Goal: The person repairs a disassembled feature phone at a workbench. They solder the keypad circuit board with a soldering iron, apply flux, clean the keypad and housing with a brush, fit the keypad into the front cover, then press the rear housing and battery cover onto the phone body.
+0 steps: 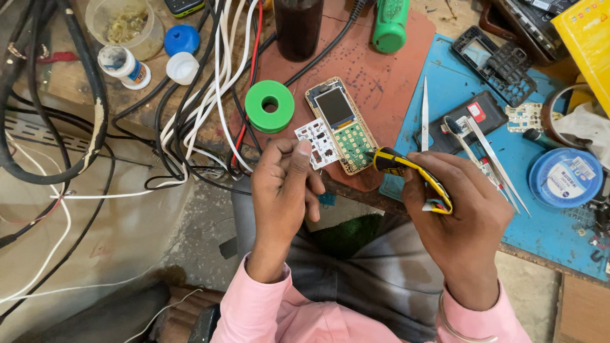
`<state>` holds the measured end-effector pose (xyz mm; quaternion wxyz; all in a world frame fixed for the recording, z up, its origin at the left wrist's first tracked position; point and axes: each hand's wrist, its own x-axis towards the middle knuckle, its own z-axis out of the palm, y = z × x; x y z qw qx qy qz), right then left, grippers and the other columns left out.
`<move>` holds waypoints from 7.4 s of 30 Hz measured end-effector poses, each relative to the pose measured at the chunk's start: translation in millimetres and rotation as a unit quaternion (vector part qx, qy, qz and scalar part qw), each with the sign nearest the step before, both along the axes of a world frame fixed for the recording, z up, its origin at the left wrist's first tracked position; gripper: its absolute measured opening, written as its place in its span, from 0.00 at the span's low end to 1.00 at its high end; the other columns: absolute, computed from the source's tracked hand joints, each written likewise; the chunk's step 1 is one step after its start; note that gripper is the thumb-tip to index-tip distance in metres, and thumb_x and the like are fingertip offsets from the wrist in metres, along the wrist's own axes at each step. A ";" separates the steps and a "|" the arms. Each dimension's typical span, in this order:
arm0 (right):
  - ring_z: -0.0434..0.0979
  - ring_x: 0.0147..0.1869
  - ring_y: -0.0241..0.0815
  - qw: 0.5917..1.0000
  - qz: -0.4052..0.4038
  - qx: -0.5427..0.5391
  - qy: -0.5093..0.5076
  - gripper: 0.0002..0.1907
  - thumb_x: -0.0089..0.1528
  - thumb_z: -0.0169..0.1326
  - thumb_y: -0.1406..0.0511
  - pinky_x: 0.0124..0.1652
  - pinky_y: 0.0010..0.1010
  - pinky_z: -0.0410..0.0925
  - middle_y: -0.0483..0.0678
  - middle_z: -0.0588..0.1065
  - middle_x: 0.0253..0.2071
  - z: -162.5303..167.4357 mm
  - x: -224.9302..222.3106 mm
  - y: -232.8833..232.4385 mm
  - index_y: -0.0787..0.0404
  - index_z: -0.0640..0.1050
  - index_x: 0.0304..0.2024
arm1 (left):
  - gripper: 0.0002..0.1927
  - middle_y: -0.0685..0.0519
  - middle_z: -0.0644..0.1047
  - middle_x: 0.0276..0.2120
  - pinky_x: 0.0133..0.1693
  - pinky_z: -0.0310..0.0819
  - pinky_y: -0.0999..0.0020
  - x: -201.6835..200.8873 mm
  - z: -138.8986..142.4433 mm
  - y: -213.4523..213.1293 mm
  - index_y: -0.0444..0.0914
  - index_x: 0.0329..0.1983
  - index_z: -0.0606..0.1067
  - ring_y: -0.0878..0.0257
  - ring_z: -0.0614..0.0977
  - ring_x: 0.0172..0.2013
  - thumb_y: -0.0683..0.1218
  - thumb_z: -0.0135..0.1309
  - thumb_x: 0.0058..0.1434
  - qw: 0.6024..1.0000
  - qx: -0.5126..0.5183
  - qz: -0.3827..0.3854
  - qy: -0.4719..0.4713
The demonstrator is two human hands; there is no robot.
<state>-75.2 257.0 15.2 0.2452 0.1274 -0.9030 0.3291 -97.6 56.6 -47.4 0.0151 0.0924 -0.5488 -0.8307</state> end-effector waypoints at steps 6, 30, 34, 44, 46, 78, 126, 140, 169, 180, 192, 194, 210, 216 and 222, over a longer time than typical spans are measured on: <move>0.82 0.41 0.41 1.000 0.003 0.005 0.003 0.10 0.65 0.63 0.74 0.41 0.26 0.73 0.54 0.80 0.46 -0.4 -0.8 -0.1 0.66 0.81 0.49 | 0.14 0.50 0.74 0.20 0.12 0.57 0.76 0.0 0.9 -0.3 0.32 0.46 0.69 0.70 0.67 0.10 0.50 0.49 0.73 1.000 -0.004 -0.001 0.003; 0.82 0.43 0.43 0.999 0.004 0.034 0.004 0.12 0.63 0.65 0.73 0.43 0.28 0.73 0.52 0.80 0.46 2.3 11.1 -3.4 0.63 0.82 0.49 | 0.14 0.50 0.73 0.19 0.12 0.57 0.75 0.0 0.7 -1.2 0.33 0.46 0.69 0.70 0.66 0.09 0.50 0.49 0.72 1.000 0.007 -0.001 0.000; 0.82 0.41 0.43 1.000 0.001 0.028 -0.004 0.12 0.62 0.65 0.73 0.42 0.27 0.73 0.52 0.80 0.46 7.7 12.0 -4.7 0.64 0.82 0.49 | 0.14 0.51 0.73 0.19 0.12 0.57 0.75 0.1 1.1 -0.9 0.33 0.46 0.69 0.70 0.67 0.09 0.50 0.49 0.72 1.000 0.004 -0.001 -0.001; 0.82 0.43 0.45 1.000 -0.003 0.021 0.009 0.11 0.62 0.64 0.74 0.43 0.29 0.73 0.54 0.80 0.45 10.7 11.4 -5.3 0.65 0.81 0.47 | 0.14 0.51 0.73 0.19 0.12 0.57 0.75 0.0 1.6 -1.1 0.33 0.46 0.69 0.70 0.67 0.09 0.50 0.49 0.72 1.000 0.008 -0.002 0.003; 0.82 0.42 0.43 1.000 -0.004 0.024 -0.001 0.12 0.63 0.65 0.73 0.42 0.27 0.73 0.53 0.80 0.46 8.2 11.7 -4.7 0.64 0.82 0.48 | 0.14 0.51 0.73 0.19 0.11 0.57 0.76 0.1 1.6 -0.9 0.33 0.46 0.69 0.70 0.66 0.09 0.50 0.49 0.72 1.000 0.003 -0.002 0.003; 0.79 0.46 0.36 0.927 -0.072 -0.367 0.025 0.07 0.68 0.56 0.71 0.44 0.24 0.75 0.46 0.74 0.46 19.0 -1.9 20.3 0.68 0.76 0.48 | 0.13 0.51 0.74 0.19 0.12 0.56 0.76 0.6 -1.5 -0.7 0.33 0.45 0.69 0.69 0.67 0.09 0.50 0.49 0.72 1.000 -0.010 0.002 0.011; 0.80 0.38 0.32 0.993 -0.089 -0.061 -0.052 0.04 0.67 0.65 0.74 0.42 0.22 0.71 0.51 0.81 0.38 10.9 -10.4 -1.5 0.70 0.82 0.43 | 0.15 0.50 0.74 0.20 0.12 0.58 0.76 1.4 -3.0 -2.7 0.33 0.45 0.69 0.70 0.67 0.10 0.51 0.50 0.72 1.000 0.021 -0.011 0.010; 0.84 0.46 0.39 0.992 0.021 -0.115 0.039 0.09 0.65 0.61 0.80 0.41 0.23 0.76 0.57 0.81 0.48 -38.9 15.4 -17.8 0.70 0.79 0.47 | 0.13 0.50 0.74 0.19 0.11 0.57 0.75 0.7 -0.4 -2.8 0.33 0.45 0.69 0.69 0.67 0.08 0.50 0.49 0.72 1.000 0.006 -0.008 -0.012; 0.84 0.47 0.48 0.994 0.057 -0.052 0.076 0.11 0.58 0.61 0.80 0.47 0.32 0.75 0.56 0.80 0.42 -32.3 9.5 -18.8 0.69 0.78 0.43 | 0.14 0.50 0.74 0.19 0.11 0.56 0.76 0.3 0.6 -2.1 0.33 0.45 0.69 0.69 0.67 0.09 0.50 0.49 0.72 1.000 0.005 -0.005 -0.008; 0.84 0.47 0.49 0.994 0.056 -0.053 0.081 0.12 0.57 0.61 0.80 0.50 0.33 0.74 0.55 0.80 0.42 -32.8 7.5 -18.1 0.69 0.78 0.43 | 0.13 0.50 0.74 0.19 0.11 0.56 0.76 0.1 -1.0 -1.5 0.33 0.46 0.69 0.69 0.67 0.09 0.49 0.49 0.72 1.000 0.009 -0.002 -0.008; 0.84 0.46 0.49 0.992 0.070 -0.059 0.088 0.12 0.58 0.61 0.80 0.49 0.34 0.74 0.56 0.80 0.41 -38.6 9.7 -13.0 0.69 0.78 0.43 | 0.14 0.50 0.74 0.19 0.11 0.57 0.75 0.1 -1.0 -1.8 0.33 0.46 0.69 0.69 0.67 0.09 0.50 0.50 0.72 1.000 0.009 -0.004 -0.009; 0.84 0.46 0.48 0.990 0.056 -0.101 0.079 0.10 0.63 0.59 0.78 0.47 0.32 0.75 0.58 0.80 0.43 -45.5 12.8 -10.8 0.69 0.77 0.46 | 0.14 0.50 0.74 0.19 0.11 0.57 0.75 -0.1 -0.6 -1.6 0.33 0.46 0.69 0.69 0.67 0.08 0.50 0.50 0.72 1.000 0.012 -0.006 -0.005; 0.72 0.65 0.53 0.982 0.149 -0.111 0.043 0.26 0.58 0.46 0.77 0.71 0.46 0.60 0.59 0.72 0.58 -44.0 -4.6 -14.0 0.62 0.61 0.60 | 0.13 0.50 0.74 0.26 0.25 0.64 0.77 26.6 -30.3 4.6 0.32 0.49 0.70 0.70 0.70 0.21 0.48 0.50 0.77 0.983 -0.095 0.040 0.154; 0.70 0.67 0.51 0.978 0.190 -0.088 0.006 0.33 0.53 0.47 0.79 0.68 0.41 0.64 0.60 0.73 0.62 -34.5 -13.6 -21.7 0.61 0.60 0.62 | 0.10 0.40 0.81 0.53 0.45 0.84 0.68 28.6 -41.3 3.9 0.34 0.50 0.66 0.56 0.88 0.44 0.48 0.47 0.79 0.929 -0.189 -0.003 0.319; 0.74 0.68 0.57 0.984 0.176 -0.019 -0.001 0.34 0.53 0.51 0.77 0.67 0.43 0.67 0.60 0.73 0.61 -31.9 -15.0 -24.2 0.62 0.60 0.62 | 0.07 0.44 0.82 0.53 0.35 0.77 0.68 19.2 -43.4 2.9 0.39 0.47 0.66 0.60 0.85 0.32 0.46 0.49 0.76 0.875 -0.314 0.011 0.368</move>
